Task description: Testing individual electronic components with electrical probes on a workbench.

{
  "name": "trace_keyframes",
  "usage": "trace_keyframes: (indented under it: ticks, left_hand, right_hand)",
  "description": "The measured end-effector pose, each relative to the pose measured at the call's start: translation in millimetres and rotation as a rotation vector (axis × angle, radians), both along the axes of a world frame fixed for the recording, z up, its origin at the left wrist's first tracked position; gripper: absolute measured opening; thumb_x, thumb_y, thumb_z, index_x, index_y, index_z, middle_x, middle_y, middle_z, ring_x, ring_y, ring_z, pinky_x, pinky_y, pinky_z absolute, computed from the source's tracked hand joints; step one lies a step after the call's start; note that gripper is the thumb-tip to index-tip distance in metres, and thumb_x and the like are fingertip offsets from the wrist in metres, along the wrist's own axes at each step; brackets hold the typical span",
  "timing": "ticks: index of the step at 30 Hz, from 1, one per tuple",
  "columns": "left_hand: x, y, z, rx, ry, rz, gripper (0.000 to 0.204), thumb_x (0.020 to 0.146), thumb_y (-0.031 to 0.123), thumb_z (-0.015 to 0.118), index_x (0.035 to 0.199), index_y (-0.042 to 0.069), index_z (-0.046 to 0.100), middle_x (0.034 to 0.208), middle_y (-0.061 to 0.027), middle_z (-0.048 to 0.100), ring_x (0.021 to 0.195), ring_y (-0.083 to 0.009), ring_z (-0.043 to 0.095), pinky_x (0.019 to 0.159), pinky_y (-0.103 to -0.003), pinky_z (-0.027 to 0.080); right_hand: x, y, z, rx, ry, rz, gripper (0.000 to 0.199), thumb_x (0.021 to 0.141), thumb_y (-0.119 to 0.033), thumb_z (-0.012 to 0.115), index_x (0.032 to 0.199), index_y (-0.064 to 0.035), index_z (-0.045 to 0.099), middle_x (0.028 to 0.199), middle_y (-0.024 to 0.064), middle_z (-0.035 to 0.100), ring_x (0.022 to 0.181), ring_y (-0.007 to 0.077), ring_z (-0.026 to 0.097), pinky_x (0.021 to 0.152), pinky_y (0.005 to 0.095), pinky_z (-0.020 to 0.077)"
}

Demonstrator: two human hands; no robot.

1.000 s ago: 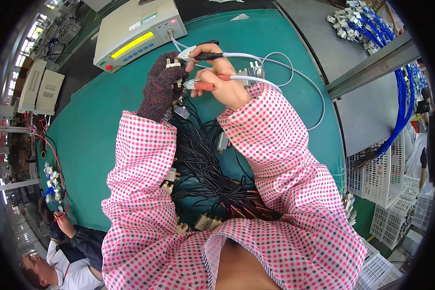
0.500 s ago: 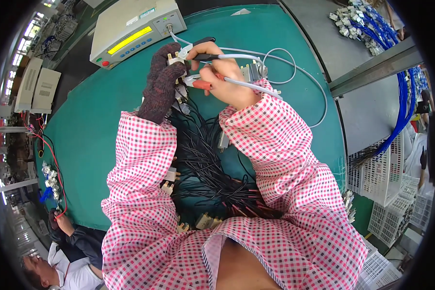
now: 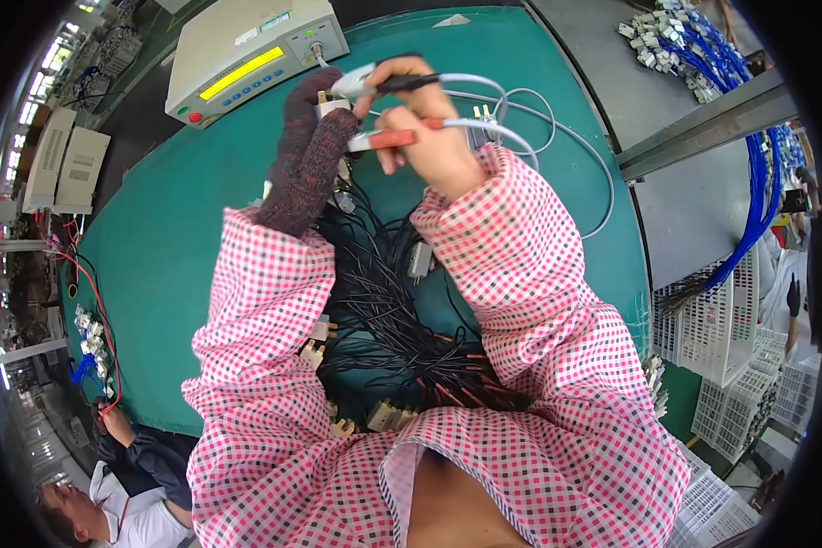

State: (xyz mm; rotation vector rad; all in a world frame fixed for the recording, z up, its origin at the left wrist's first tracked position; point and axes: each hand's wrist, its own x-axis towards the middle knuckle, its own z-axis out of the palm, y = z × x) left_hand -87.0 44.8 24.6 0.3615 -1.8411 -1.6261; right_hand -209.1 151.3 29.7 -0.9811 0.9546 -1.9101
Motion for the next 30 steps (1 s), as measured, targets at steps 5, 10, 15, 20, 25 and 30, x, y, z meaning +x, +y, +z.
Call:
trace_keyframes:
  ticks: [5, 10, 15, 20, 25, 30]
  left_hand:
    - [47.6, -30.0, 10.3, -1.034, -0.693, 0.211, 0.029, 0.085, 0.019, 0.059, 0.111, 0.009, 0.052, 0.105, -0.0097, 0.055, 0.091, -0.0264, 0.056, 0.080, -0.036, 0.046]
    - [-14.9, -9.3, 31.8, -1.510, -0.669, 0.178, 0.031, 0.080, 0.020, 0.059, 0.109, 0.008, 0.055, 0.109, -0.0136, 0.056, 0.095, -0.0331, 0.057, 0.084, -0.039, 0.046]
    - [-92.1, 24.0, -0.5, -0.996, -1.052, -0.567, 0.047, 0.079, 0.034, 0.063, 0.114, 0.005, 0.054, 0.107, -0.0150, 0.059, 0.098, -0.0280, 0.059, 0.083, -0.036, 0.046]
    - [-93.6, 19.5, -40.0, -1.037, -0.755, -0.437, 0.048, 0.078, 0.030, 0.065, 0.117, 0.005, 0.053, 0.109, -0.0144, 0.059, 0.096, -0.0282, 0.060, 0.082, -0.036, 0.047]
    - [-31.2, -30.9, -15.5, -0.433, -0.833, -0.209, 0.058, 0.081, 0.025, 0.066, 0.133, 0.011, 0.042, 0.121, -0.0131, 0.055, 0.103, -0.0237, 0.058, 0.087, -0.035, 0.048]
    - [-8.9, -23.1, 14.4, 0.564, -0.330, -0.336, 0.055, 0.081, 0.022, 0.068, 0.129, 0.010, 0.045, 0.109, -0.0102, 0.057, 0.099, -0.0197, 0.058, 0.083, -0.032, 0.050]
  right_hand:
    - [-81.3, 39.1, 11.7, -0.462, -0.270, -0.235, 0.019, 0.097, -0.016, 0.038, 0.108, -0.0073, 0.051, 0.086, 0.0141, 0.061, 0.048, 0.0163, 0.053, 0.037, 0.0241, 0.0428]
    - [-91.9, 38.2, -1.6, -0.239, -0.093, -0.490, 0.021, 0.096, -0.020, 0.041, 0.109, -0.0079, 0.051, 0.087, 0.0136, 0.060, 0.049, 0.0168, 0.054, 0.036, 0.0225, 0.0395]
    - [-53.5, 10.4, 2.0, -0.015, -0.158, -0.400, 0.025, 0.089, -0.003, 0.040, 0.115, -0.0054, 0.041, 0.085, 0.0143, 0.062, 0.045, 0.0186, 0.056, 0.037, 0.0249, 0.0407]
    - [-57.7, 7.7, -30.8, 0.256, -0.063, -0.467, 0.024, 0.089, -0.001, 0.041, 0.112, -0.0035, 0.040, 0.078, 0.0138, 0.062, 0.044, 0.0186, 0.057, 0.036, 0.0245, 0.0413]
    - [-54.2, -5.2, -36.5, 0.283, -0.054, -0.369, 0.022, 0.087, -0.003, 0.047, 0.108, -0.0020, 0.041, 0.072, 0.0128, 0.063, 0.048, 0.0166, 0.059, 0.041, 0.0264, 0.0467]
    - [-55.4, -1.4, -36.8, 0.374, 0.198, -0.447, 0.017, 0.086, -0.002, 0.048, 0.103, -0.0006, 0.047, 0.073, 0.0102, 0.064, 0.059, 0.0166, 0.064, 0.049, 0.0273, 0.0512]
